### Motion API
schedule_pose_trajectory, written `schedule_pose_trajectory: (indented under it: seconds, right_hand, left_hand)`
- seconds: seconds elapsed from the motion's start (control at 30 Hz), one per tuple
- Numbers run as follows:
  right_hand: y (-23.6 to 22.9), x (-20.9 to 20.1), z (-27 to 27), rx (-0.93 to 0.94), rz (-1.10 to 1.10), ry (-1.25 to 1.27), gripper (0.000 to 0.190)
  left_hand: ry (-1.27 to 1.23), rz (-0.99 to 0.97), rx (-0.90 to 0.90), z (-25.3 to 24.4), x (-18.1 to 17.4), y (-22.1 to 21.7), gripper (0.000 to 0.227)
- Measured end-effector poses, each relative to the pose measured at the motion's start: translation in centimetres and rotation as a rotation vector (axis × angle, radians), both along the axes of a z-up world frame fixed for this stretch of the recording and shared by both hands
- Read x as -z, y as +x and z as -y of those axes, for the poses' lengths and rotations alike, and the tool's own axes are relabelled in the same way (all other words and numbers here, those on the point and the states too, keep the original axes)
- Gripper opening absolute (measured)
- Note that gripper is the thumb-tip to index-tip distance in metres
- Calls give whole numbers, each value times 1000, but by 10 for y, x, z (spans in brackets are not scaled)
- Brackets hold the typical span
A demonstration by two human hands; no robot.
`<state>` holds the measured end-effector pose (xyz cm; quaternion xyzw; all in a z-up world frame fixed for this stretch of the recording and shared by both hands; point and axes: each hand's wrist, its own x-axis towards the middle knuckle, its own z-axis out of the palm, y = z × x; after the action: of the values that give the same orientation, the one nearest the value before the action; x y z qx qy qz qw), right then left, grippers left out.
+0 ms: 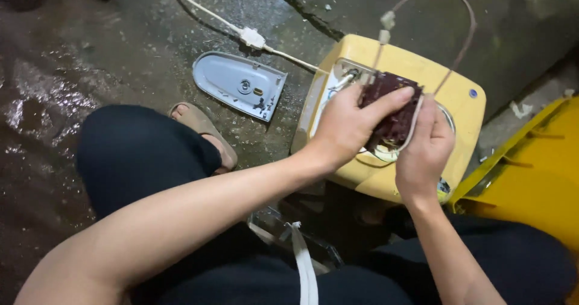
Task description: Disassembling a small appliance to inspect and remove internal components using a screwdriver.
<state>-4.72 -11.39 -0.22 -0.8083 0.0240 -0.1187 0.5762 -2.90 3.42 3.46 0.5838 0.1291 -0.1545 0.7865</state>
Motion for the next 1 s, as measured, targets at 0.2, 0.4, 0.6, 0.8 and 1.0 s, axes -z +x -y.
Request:
schedule_pose_trajectory:
  seconds: [0.2,0.4,0.6,0.8,1.0]
  right_hand:
    - [8,-2,17,21,-106,143,42]
    - [9,-16,18,-73,-155,339,35]
    - [10,-10,17,8,-103,265,32]
    - [9,-17,10,52,-68,108,33]
    - [7,-19,10,31,-11,71,33]
  left_hand:
    - [0,25,34,6,-17,4,62]
    - [60,242,31,9,-13,7,52]
    - [167,243,5,17,-13,6,49]
    - [117,204,-16,19,-19,1,46]
    - [52,232,-41,23,-16,1,44]
